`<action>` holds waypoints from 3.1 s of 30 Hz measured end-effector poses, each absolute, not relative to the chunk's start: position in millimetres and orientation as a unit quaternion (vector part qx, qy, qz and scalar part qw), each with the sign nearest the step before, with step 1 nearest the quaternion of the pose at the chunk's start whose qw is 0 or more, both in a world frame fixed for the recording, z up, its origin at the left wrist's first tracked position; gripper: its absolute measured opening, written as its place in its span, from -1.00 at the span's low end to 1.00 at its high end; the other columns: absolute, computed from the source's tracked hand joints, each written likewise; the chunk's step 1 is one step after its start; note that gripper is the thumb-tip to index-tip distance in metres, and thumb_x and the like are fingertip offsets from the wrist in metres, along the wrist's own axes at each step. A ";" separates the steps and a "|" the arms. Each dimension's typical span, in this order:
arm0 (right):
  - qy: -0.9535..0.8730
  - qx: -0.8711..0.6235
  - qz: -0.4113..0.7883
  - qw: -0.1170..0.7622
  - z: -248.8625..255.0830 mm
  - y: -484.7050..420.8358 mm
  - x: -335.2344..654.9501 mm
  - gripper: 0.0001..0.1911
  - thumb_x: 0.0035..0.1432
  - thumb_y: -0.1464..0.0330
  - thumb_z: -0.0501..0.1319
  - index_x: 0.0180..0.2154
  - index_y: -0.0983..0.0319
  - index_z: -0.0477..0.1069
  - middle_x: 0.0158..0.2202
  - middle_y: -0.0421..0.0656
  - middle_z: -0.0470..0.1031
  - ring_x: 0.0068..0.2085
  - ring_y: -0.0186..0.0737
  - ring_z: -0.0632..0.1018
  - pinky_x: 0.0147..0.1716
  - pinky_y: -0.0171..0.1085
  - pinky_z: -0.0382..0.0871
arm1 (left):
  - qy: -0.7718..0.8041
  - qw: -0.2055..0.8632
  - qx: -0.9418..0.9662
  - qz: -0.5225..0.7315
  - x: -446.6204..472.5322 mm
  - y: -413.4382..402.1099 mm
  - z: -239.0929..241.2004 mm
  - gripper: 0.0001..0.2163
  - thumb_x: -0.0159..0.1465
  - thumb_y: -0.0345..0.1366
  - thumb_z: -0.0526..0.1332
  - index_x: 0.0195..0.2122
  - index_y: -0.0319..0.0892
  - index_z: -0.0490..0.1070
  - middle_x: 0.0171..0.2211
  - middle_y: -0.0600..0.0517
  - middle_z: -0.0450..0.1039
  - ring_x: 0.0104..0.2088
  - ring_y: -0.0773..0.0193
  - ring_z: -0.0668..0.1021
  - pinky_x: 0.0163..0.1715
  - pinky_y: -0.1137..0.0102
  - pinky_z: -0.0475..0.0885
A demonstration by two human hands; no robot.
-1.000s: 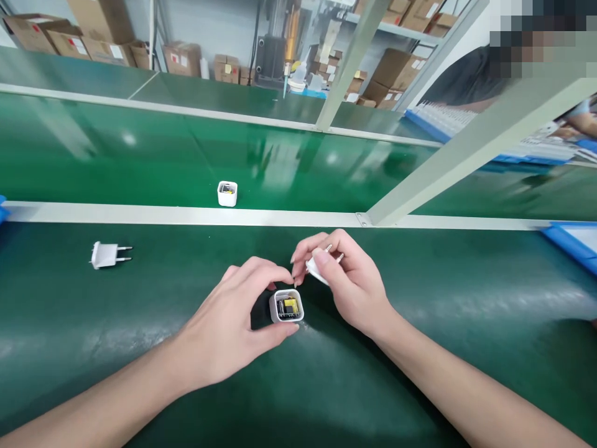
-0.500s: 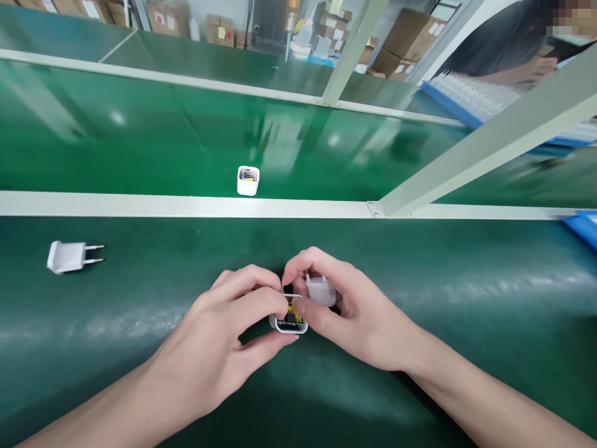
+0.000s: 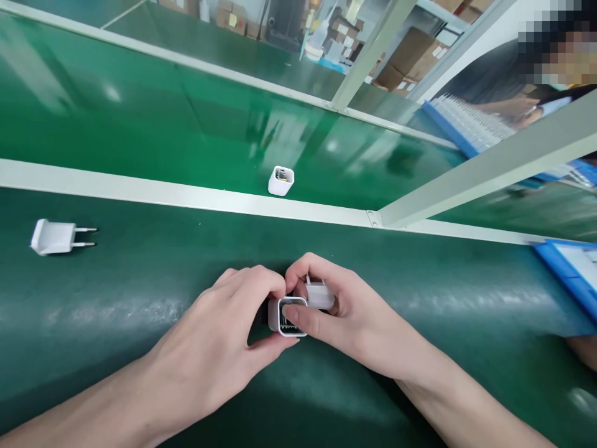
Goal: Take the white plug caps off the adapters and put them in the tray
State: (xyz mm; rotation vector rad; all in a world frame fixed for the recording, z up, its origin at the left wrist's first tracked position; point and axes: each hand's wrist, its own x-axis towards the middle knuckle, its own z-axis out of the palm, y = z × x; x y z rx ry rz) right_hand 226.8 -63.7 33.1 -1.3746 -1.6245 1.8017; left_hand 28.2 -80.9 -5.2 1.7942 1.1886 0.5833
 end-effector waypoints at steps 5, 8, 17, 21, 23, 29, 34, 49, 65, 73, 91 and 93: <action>-0.581 -0.501 0.619 0.169 34.5 -65.1 223.8 -0.84 0.31 0.31 0.25 -0.22 0.19 0.27 -0.37 -0.23 0.40 -0.39 -0.32 0.36 -0.44 -0.31 0.22 | 0.479 0.447 0.723 0.216 27.8 -80.8 -3.5 -0.84 0.26 -0.27 0.29 -0.15 0.04 0.37 -0.18 0.16 0.53 -0.22 0.19 0.56 -0.40 0.42 0.41; -0.580 -0.501 0.620 0.169 35.2 -65.9 222.8 -0.84 0.30 0.33 0.25 -0.22 0.19 0.26 -0.36 -0.24 0.40 -0.39 -0.32 0.37 -0.43 -0.31 0.23 | 0.479 0.453 0.721 0.211 27.5 -79.4 -3.1 -0.84 0.27 -0.27 0.28 -0.15 0.05 0.37 -0.19 0.17 0.53 -0.20 0.18 0.56 -0.39 0.42 0.41; -0.576 -0.496 0.628 0.166 33.5 -65.8 223.6 -0.82 0.29 0.32 0.27 -0.20 0.18 0.26 -0.34 -0.24 0.40 -0.39 -0.33 0.37 -0.43 -0.31 0.24 | 0.470 0.453 0.727 0.213 27.6 -80.7 -3.8 -0.84 0.27 -0.30 0.29 -0.16 0.02 0.35 -0.22 0.17 0.50 -0.21 0.20 0.55 -0.37 0.43 0.40; -0.570 -0.494 0.635 0.165 33.4 -65.1 223.5 -0.75 0.29 0.24 0.30 -0.20 0.18 0.26 -0.32 -0.23 0.41 -0.37 -0.32 0.40 -0.41 -0.30 0.27 | 0.469 0.451 0.727 0.220 27.9 -80.5 -5.1 -0.83 0.26 -0.31 0.30 -0.17 0.01 0.35 -0.24 0.18 0.50 -0.24 0.22 0.55 -0.37 0.42 0.38; -0.566 -0.496 0.638 0.163 33.8 -64.9 223.6 -0.73 0.29 0.21 0.31 -0.20 0.18 0.26 -0.32 -0.22 0.41 -0.37 -0.32 0.40 -0.41 -0.29 0.27 | 0.469 0.451 0.727 0.219 27.8 -80.5 -5.0 -0.83 0.26 -0.32 0.29 -0.17 0.01 0.35 -0.23 0.18 0.50 -0.25 0.22 0.55 -0.37 0.41 0.38; -0.556 -0.493 0.650 0.157 36.1 -62.1 223.1 -0.73 0.26 0.25 0.33 -0.22 0.19 0.26 -0.34 -0.23 0.41 -0.37 -0.31 0.39 -0.41 -0.29 0.26 | 0.472 0.454 0.725 0.212 27.4 -79.2 -2.4 -0.84 0.26 -0.32 0.29 -0.18 0.00 0.35 -0.25 0.18 0.49 -0.26 0.23 0.54 -0.38 0.42 0.37; -0.574 -0.496 0.635 0.146 37.7 -60.4 222.2 -0.79 0.23 0.37 0.33 -0.24 0.18 0.27 -0.38 -0.28 0.37 -0.37 -0.33 0.37 -0.41 -0.32 0.23 | 0.477 0.462 0.724 0.188 29.0 -78.8 -0.5 -0.85 0.28 -0.30 0.27 -0.16 0.01 0.35 -0.19 0.15 0.50 -0.18 0.19 0.55 -0.32 0.39 0.42; -0.526 -0.506 0.424 0.537 -6.3 -8.1 298.5 -0.74 0.19 0.24 0.28 -0.12 0.19 0.34 -0.24 -0.20 0.40 -0.24 -0.23 0.49 -0.11 -0.16 0.41 | 0.433 0.327 0.824 0.166 139.9 58.8 31.7 -0.35 0.31 0.01 0.17 0.36 -0.15 0.13 0.28 -0.25 0.19 0.21 -0.16 0.41 0.13 0.08 0.36; -0.586 -0.469 0.189 0.633 7.7 -28.1 283.3 -0.88 0.37 0.30 0.19 -0.07 0.13 0.32 0.21 0.01 0.47 0.30 0.01 0.41 0.29 0.19 0.16 | 0.305 0.259 0.894 0.203 124.0 63.8 36.3 -0.74 0.37 -0.25 0.22 0.06 -0.18 0.45 -0.01 -0.10 0.48 0.00 0.10 0.53 -0.03 0.34 0.38; -0.733 -0.433 0.371 0.371 7.1 -51.5 253.2 -0.68 0.49 0.27 0.05 0.21 0.07 0.28 0.36 -0.07 0.28 0.37 -0.08 0.31 0.32 0.04 0.21 | 0.361 0.352 0.845 0.177 67.6 -8.1 10.2 -0.69 0.08 -0.09 0.46 -0.31 -0.14 0.43 -0.31 0.08 0.56 -0.33 0.17 0.57 -0.45 0.39 0.27; -0.815 -0.453 0.256 0.255 24.1 -36.4 269.2 -0.85 0.41 0.27 0.17 -0.20 0.17 0.45 -0.34 -0.14 0.44 -0.33 -0.18 0.44 -0.35 -0.22 0.33 | 0.399 0.297 0.846 0.193 77.9 -5.2 -7.2 -0.71 0.17 -0.04 0.35 -0.34 -0.11 0.32 -0.35 0.09 0.52 -0.32 0.11 0.59 -0.38 0.30 0.35; -0.830 -0.444 0.236 0.243 26.5 -35.3 268.9 -0.86 0.43 0.29 0.15 -0.19 0.17 0.44 -0.35 -0.13 0.45 -0.33 -0.16 0.43 -0.34 -0.20 0.34 | 0.395 0.301 0.848 0.189 76.8 -4.1 -8.2 -0.70 0.17 -0.05 0.36 -0.34 -0.11 0.32 -0.34 0.08 0.52 -0.31 0.10 0.59 -0.36 0.29 0.37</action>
